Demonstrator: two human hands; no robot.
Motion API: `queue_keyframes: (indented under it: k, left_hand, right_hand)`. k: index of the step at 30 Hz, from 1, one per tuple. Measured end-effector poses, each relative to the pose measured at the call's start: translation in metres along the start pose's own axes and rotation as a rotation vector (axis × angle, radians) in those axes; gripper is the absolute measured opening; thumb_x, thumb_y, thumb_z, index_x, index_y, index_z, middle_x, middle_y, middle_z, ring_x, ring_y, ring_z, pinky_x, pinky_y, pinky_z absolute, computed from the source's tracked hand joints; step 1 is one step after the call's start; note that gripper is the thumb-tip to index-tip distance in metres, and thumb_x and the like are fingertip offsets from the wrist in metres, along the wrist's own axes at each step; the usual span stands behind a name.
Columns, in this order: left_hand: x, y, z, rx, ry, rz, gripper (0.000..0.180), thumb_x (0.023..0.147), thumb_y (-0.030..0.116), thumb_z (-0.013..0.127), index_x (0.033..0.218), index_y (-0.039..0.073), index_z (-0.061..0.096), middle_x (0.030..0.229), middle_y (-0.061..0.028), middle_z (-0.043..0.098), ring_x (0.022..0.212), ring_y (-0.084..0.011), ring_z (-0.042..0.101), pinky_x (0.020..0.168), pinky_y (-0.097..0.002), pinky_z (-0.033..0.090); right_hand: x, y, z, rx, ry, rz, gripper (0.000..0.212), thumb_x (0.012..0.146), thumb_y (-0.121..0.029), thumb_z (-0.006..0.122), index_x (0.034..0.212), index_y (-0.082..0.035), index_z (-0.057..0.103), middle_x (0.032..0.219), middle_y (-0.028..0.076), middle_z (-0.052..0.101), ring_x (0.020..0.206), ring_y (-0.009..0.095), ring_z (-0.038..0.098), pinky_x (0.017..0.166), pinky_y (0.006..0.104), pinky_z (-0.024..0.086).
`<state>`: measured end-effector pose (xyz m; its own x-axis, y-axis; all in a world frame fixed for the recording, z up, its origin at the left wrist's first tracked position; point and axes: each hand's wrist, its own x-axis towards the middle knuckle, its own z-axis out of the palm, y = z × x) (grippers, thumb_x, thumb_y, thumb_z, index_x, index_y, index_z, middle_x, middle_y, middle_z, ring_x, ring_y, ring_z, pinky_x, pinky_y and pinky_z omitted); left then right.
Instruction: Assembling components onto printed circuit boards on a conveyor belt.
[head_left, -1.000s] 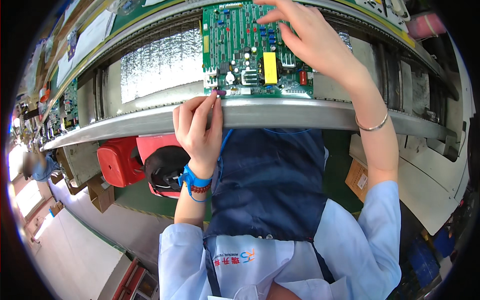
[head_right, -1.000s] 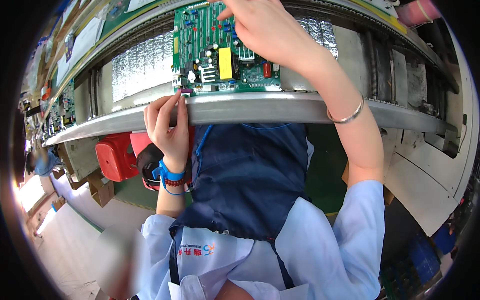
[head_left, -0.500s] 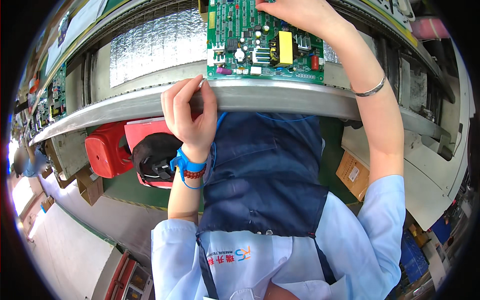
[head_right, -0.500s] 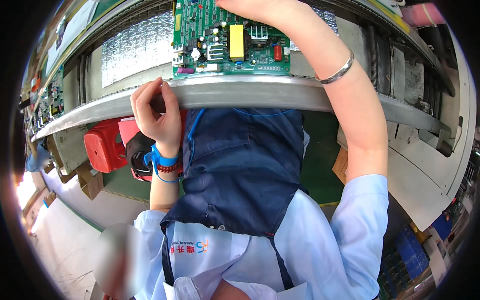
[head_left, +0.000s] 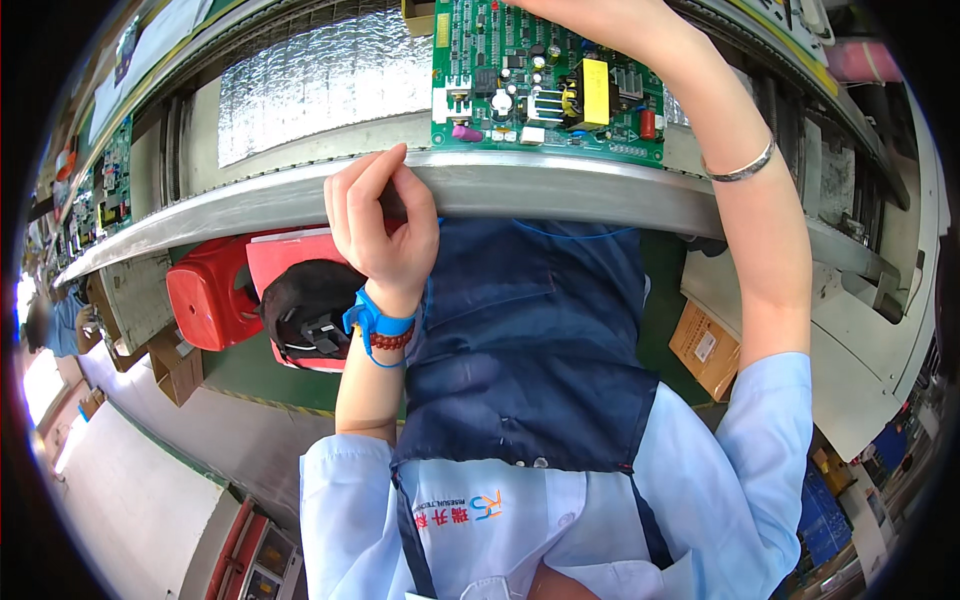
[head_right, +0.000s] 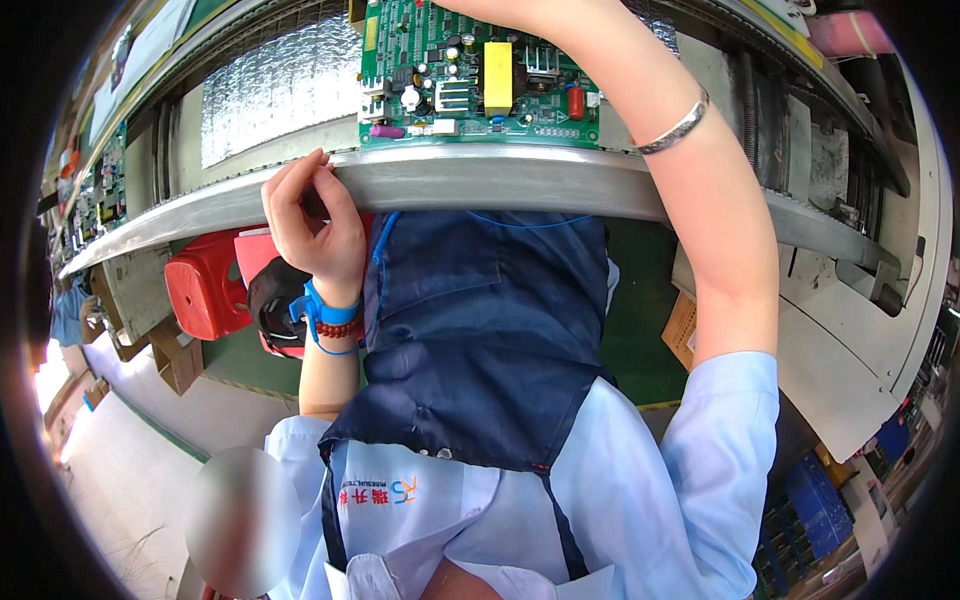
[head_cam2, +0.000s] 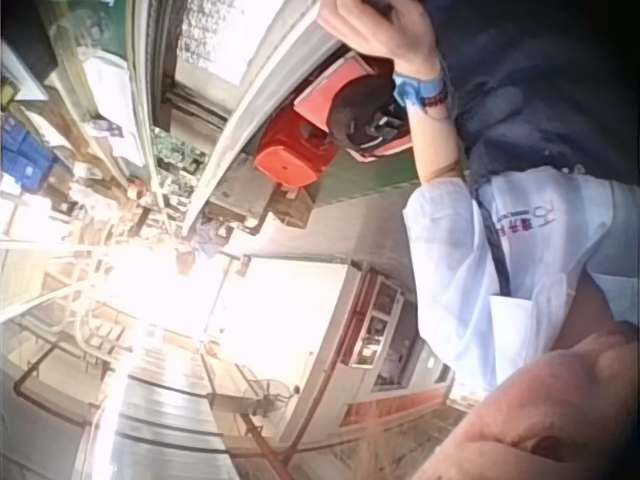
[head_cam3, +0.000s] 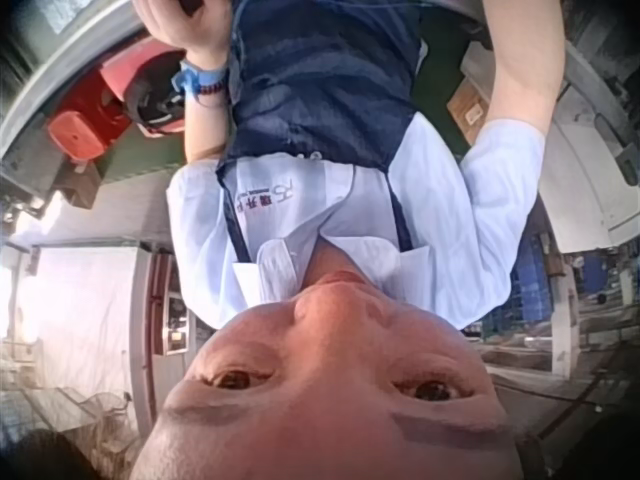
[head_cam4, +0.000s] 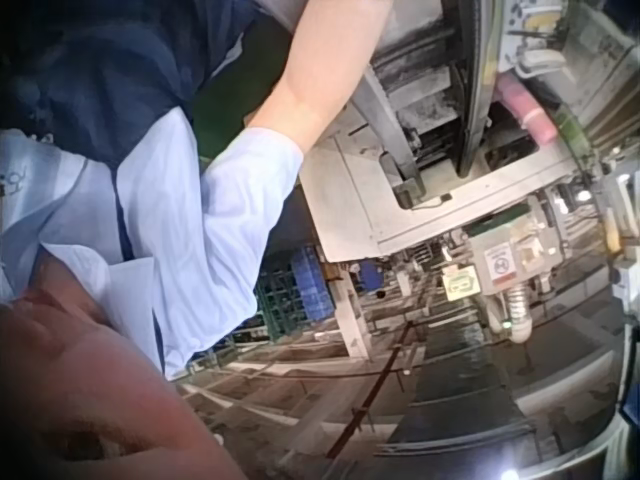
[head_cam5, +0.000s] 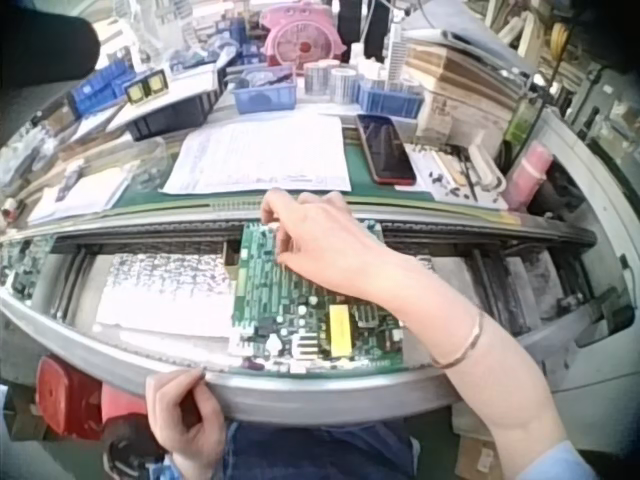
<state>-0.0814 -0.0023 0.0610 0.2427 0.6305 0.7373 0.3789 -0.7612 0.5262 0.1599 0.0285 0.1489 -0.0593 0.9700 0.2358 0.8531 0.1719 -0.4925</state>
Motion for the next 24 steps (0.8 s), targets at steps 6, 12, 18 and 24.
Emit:
queue_keyframes:
  k: [6, 12, 18, 24]
  left_hand:
    - [-0.002, -0.003, 0.0, -0.034, 0.009, 0.003, 0.024, 0.073, -0.012, 0.061, 0.095, -0.002, 0.062, 0.084, -0.0116, 0.063, 0.07, -0.0249, 0.057, 0.062, -0.0317, 0.045]
    - [0.0, -0.001, 0.002, -0.042, 0.012, 0.016, 0.025, 0.073, -0.013, 0.061, 0.095, -0.002, 0.062, 0.084, -0.0118, 0.063, 0.071, -0.025, 0.057, 0.063, -0.0317, 0.046]
    - [0.0, -0.001, 0.0, -0.016, 0.008, 0.029, 0.026, 0.072, -0.013, 0.059, 0.095, -0.002, 0.062, 0.084, -0.0118, 0.063, 0.07, -0.0251, 0.057, 0.062, -0.0317, 0.046]
    - [0.0, 0.0, 0.002, -0.037, 0.019, 0.031, 0.027, 0.072, -0.014, 0.059, 0.096, -0.002, 0.062, 0.084, -0.0115, 0.063, 0.07, -0.025, 0.057, 0.062, -0.0316, 0.046]
  right_hand:
    - [0.006, 0.003, 0.007, 0.005, -0.037, 0.015, 0.028, 0.075, -0.003, 0.062, 0.099, -0.002, 0.049, 0.077, 0.01, 0.064, 0.08, 0.029, 0.062, 0.077, 0.0405, 0.042]
    - [0.004, 0.004, 0.003, -0.039, -0.023, 0.011, 0.026, 0.075, -0.001, 0.061, 0.098, -0.001, 0.048, 0.077, 0.011, 0.064, 0.079, 0.029, 0.062, 0.077, 0.0397, 0.042]
    - [0.005, 0.006, 0.003, 0.003, -0.05, 0.044, 0.025, 0.076, -0.002, 0.06, 0.098, -0.001, 0.048, 0.076, 0.011, 0.063, 0.08, 0.029, 0.061, 0.078, 0.0396, 0.042]
    - [0.0, 0.013, 0.002, -0.048, -0.025, 0.018, 0.026, 0.075, -0.002, 0.059, 0.099, 0.0, 0.048, 0.074, 0.012, 0.062, 0.078, 0.03, 0.062, 0.078, 0.04, 0.043]
